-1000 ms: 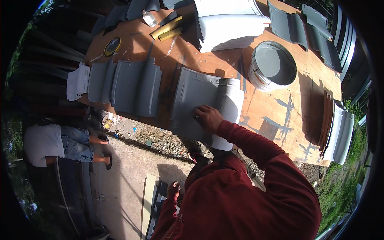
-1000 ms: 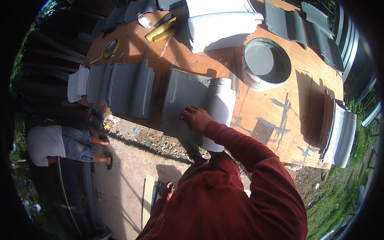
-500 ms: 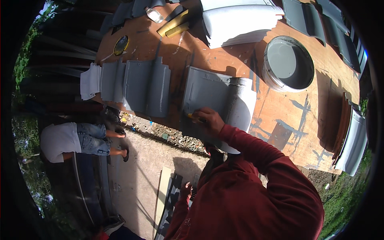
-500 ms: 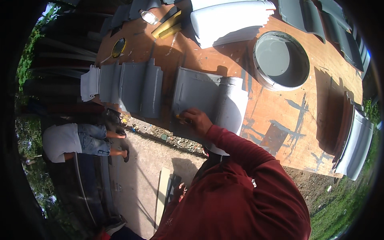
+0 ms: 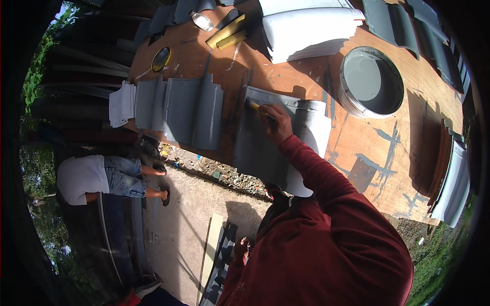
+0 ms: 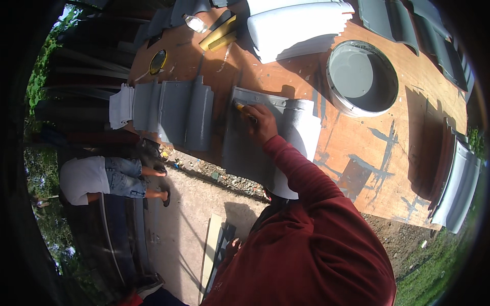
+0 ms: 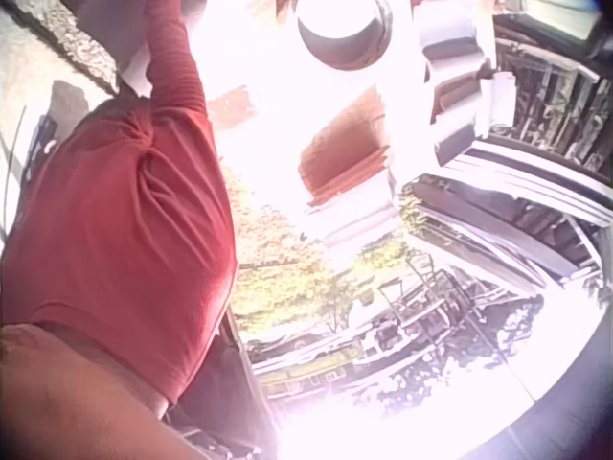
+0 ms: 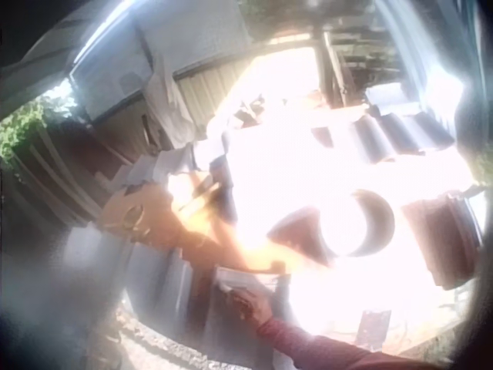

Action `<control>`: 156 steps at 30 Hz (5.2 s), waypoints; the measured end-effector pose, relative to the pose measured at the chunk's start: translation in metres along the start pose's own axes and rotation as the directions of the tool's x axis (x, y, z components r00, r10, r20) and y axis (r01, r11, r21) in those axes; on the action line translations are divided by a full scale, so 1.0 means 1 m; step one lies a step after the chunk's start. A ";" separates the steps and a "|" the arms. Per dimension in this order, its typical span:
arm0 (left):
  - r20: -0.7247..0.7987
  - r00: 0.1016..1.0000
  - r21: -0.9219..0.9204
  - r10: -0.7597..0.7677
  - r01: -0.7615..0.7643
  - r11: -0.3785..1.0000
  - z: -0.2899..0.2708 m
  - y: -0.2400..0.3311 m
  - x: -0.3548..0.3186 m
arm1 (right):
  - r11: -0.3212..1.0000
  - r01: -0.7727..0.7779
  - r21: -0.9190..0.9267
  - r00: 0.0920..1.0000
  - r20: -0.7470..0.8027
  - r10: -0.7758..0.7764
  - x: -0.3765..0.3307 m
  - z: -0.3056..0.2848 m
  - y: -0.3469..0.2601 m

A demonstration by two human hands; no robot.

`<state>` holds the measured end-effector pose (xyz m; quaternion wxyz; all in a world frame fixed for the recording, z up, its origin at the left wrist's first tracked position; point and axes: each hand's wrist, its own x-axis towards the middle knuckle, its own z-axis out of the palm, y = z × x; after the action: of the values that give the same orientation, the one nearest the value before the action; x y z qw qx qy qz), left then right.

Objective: The person paints several curved tiles using a brush and a bucket of grey paint. They dip the brush into the paint, apply it to the surface of the tiles one by one, and set them aside.

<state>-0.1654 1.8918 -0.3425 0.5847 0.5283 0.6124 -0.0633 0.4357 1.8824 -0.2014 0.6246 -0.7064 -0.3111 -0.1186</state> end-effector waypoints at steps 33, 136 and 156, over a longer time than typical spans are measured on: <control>0.206 0.969 0.313 0.137 -0.198 0.929 -0.003 0.024 0.047 | 0.951 -0.306 -0.048 0.952 0.015 0.307 0.105 -0.339 -0.072; -0.063 0.997 -0.253 0.048 -0.062 0.965 0.019 -0.132 0.069 | 0.834 0.282 -0.475 0.727 0.673 0.137 0.074 -0.114 -0.037; -0.067 0.994 -0.065 0.083 -0.087 0.994 0.004 -0.221 0.097 | 0.970 0.109 -0.219 0.498 0.856 0.138 -0.123 -0.072 -0.156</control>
<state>-0.2990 1.8490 -0.5392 0.5845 0.5354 0.6097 -0.0003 0.2641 1.7815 -0.1301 0.2931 -0.7440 -0.5590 0.2192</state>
